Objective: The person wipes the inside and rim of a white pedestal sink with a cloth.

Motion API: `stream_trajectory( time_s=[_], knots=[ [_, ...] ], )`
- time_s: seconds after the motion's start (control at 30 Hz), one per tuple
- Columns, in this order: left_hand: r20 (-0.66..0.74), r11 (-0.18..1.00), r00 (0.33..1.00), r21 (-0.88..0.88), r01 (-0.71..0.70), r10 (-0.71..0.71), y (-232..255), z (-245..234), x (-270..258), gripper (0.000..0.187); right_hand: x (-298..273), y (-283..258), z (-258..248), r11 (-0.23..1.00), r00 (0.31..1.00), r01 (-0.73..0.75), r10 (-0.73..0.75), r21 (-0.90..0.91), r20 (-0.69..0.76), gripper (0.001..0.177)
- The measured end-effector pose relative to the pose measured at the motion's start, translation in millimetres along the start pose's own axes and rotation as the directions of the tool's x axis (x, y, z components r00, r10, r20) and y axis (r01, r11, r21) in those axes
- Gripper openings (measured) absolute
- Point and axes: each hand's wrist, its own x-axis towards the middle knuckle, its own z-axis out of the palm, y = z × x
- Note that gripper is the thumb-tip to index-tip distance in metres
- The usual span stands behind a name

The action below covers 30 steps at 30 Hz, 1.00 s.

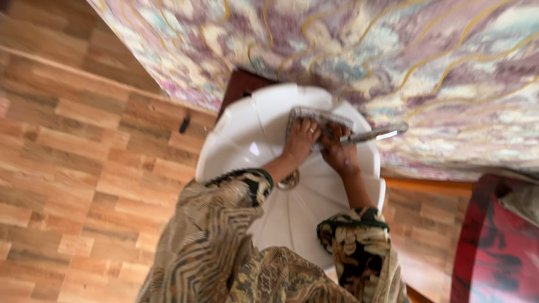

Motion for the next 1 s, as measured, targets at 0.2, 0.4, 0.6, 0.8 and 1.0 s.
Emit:
stream_trajectory(
  time_s=[0.2,0.4,0.6,0.8,1.0],
  knots=[
    [-0.113,0.997,0.991,-0.010,0.075,-0.076,13,47,-15,0.063,-17,-17,13,0.940,0.971,-0.237,0.234,0.248,0.039,0.033],
    [0.030,0.993,0.995,0.079,0.088,-0.090,42,60,-74,0.069,-63,-28,20,0.872,0.954,-0.196,0.063,0.449,0.294,0.052],
    [0.251,0.956,0.968,-0.284,0.068,0.005,88,37,-141,0.065,-124,-67,-27,0.866,0.832,-0.223,-0.070,0.447,0.550,0.046],
    [0.226,0.835,0.966,-0.550,0.020,0.126,111,-18,-117,0.050,-125,-32,-95,0.932,0.805,-0.154,-0.076,0.329,0.589,0.044],
    [-0.324,0.890,0.946,-0.422,-0.173,0.030,118,31,-56,0.057,-110,2,-86,0.993,0.920,-0.119,0.105,0.012,0.377,0.039]
  ],
)
